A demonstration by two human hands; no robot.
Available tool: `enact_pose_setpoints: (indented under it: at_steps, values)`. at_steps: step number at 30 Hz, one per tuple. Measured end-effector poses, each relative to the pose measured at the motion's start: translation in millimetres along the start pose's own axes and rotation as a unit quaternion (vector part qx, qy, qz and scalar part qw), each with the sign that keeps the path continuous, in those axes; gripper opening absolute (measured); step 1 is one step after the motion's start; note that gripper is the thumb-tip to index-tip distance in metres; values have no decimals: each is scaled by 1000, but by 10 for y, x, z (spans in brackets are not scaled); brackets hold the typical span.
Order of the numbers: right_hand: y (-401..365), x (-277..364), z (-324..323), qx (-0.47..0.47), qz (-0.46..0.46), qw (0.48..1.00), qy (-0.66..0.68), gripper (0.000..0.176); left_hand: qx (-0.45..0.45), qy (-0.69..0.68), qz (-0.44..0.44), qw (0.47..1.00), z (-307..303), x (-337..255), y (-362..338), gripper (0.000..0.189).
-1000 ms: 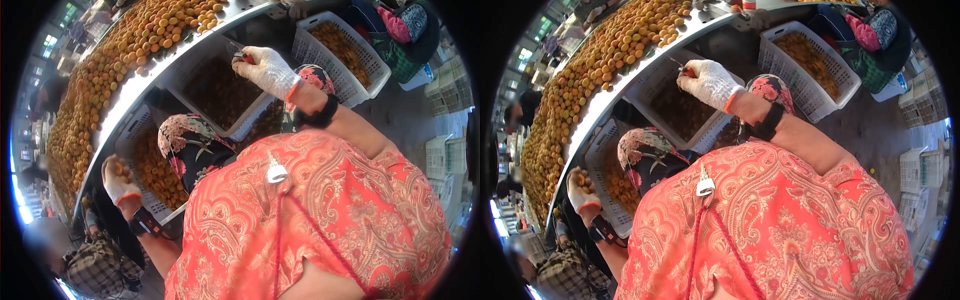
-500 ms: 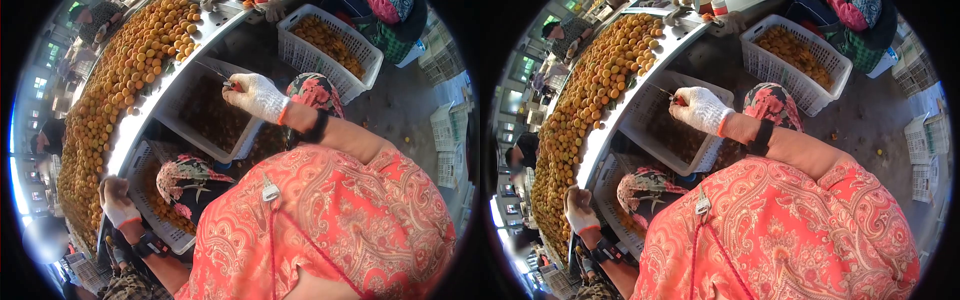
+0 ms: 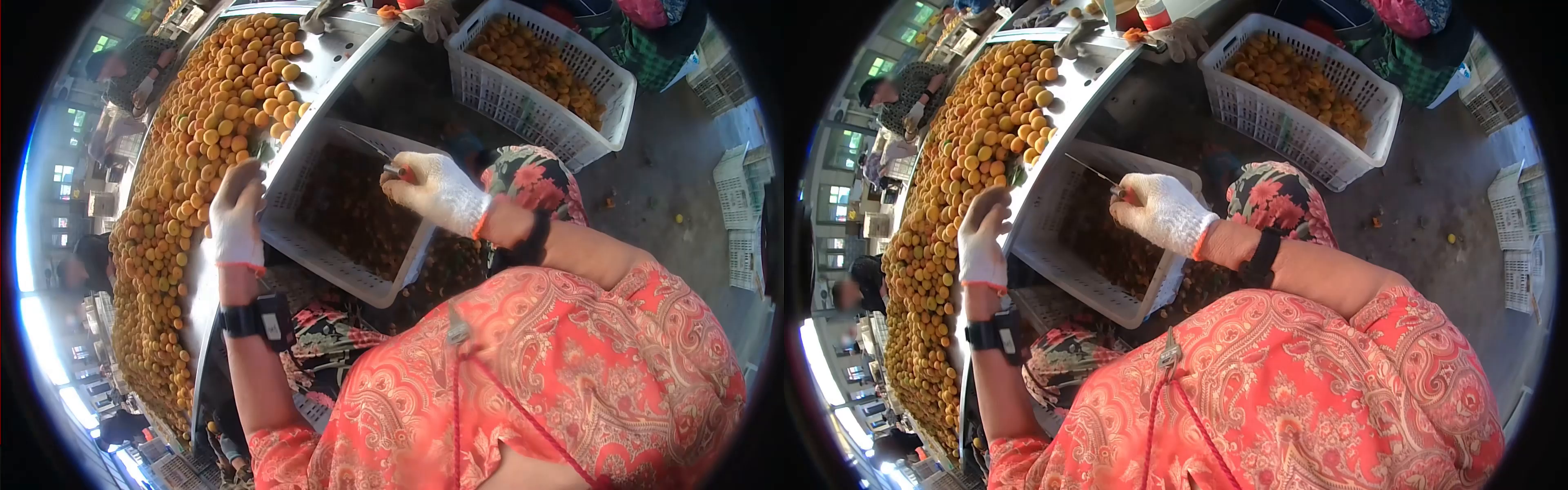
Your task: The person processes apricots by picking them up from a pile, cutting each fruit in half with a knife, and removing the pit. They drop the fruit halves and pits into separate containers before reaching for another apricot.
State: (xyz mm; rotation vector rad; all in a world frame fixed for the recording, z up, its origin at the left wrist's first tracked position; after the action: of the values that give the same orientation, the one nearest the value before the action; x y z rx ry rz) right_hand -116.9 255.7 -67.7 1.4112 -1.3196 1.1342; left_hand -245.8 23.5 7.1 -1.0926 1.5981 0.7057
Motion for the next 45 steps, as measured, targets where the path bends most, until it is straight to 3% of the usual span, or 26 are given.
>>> enact_pose_setpoints:
  at_steps: [3,5,12,15,16,17,20,22,23,25,26,27,29,33,35,36,37,39,45]
  values:
    - [65,-112,23,23,34,999,8,20,53,61,-30,996,213,271,548,28]
    - [98,-131,-18,-9,10,1000,28,24,103,213,14,971,355,353,892,31]
    - [183,-312,62,21,49,995,86,23,98,371,-42,923,168,807,1476,46]
    - [191,-323,62,26,60,994,88,22,62,312,-35,947,-104,807,1468,43]
    - [192,-330,57,25,64,994,83,22,20,165,-64,984,-231,924,1390,41]
    - [191,-323,45,24,65,994,83,22,19,133,-112,985,-256,891,1274,38]
    - [192,-334,147,63,87,991,84,13,11,79,-118,990,-393,942,1081,39]
    - [207,-317,164,33,51,993,97,21,98,271,-121,950,-301,850,958,40]
    - [212,-291,176,35,49,993,97,21,95,271,-122,950,-349,871,951,40]
    - [214,-266,228,47,63,993,92,22,111,325,-22,939,-413,860,1002,45]
    - [215,-261,242,46,61,993,92,22,93,428,30,899,-396,751,1001,40]
    - [220,-272,255,46,62,993,89,22,92,429,31,898,-420,745,980,40]
    - [234,-295,223,44,63,993,89,23,14,211,-109,971,-639,920,898,34]
    - [229,-262,230,59,79,992,76,20,-9,185,-129,974,-805,990,926,31]
    - [234,-245,272,82,108,987,83,16,38,237,-139,961,-683,1032,953,30]
    - [235,-245,288,85,109,987,84,15,38,288,-64,955,-656,1009,1032,29]
    - [234,-249,295,86,111,986,86,15,39,289,-64,955,-701,1103,1103,29]
    - [226,-218,278,86,116,986,86,15,34,385,-145,911,-690,1178,1181,28]
    - [247,-243,277,53,81,990,100,20,39,416,-124,900,-559,1055,1284,25]
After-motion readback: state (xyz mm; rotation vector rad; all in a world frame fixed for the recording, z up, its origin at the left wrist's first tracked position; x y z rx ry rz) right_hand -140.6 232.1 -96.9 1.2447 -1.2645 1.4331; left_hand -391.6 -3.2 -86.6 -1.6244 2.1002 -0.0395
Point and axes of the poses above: each hand's wrist, its own y-axis towards the middle knuckle, its own z-axis out of the palm, x = y × z, the point moved 10 cm from there along y, towards the middle knuckle, and after that the axes turned 10 degrees about x, right-handed, at the moved point
